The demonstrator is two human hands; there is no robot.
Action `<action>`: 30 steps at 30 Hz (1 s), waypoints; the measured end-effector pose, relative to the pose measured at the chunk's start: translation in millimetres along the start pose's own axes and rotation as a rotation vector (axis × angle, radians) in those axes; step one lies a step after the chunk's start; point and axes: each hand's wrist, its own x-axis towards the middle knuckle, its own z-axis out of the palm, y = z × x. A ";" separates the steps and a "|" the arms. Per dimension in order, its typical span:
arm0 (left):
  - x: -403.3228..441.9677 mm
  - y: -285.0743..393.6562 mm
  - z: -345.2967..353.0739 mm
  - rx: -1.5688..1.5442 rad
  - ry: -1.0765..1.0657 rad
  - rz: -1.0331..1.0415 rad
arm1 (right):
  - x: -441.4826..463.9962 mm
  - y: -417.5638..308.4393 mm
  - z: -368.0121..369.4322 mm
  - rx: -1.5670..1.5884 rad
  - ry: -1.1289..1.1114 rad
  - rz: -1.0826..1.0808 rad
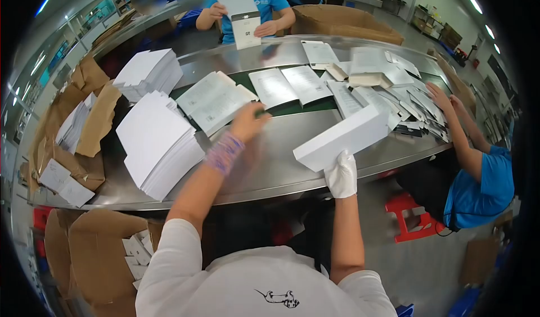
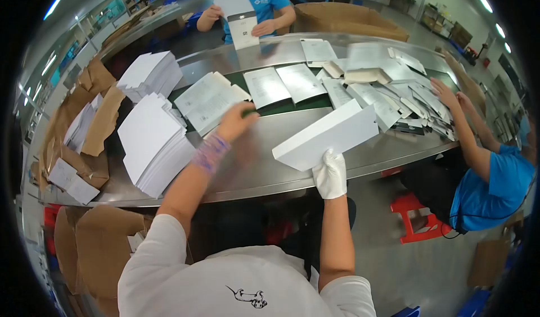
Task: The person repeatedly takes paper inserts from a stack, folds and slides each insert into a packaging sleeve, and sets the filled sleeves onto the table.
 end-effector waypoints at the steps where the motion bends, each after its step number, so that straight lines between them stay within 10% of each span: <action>1: 17.9 -21.1 -12.4 0.320 0.156 0.048 | 1.0 -1.2 3.3 0.028 0.018 0.006; 7: 63.2 -69.3 -58.7 0.749 -0.146 -0.591 | 4.6 2.7 -11.1 0.071 0.064 0.030; 24: 52.9 -42.8 -53.5 0.510 -0.342 -0.451 | 10.8 5.8 -6.3 0.060 0.098 0.005; 30: 29.3 -26.7 -57.4 -0.397 -0.043 -0.415 | 8.2 4.8 1.2 0.000 0.181 -0.077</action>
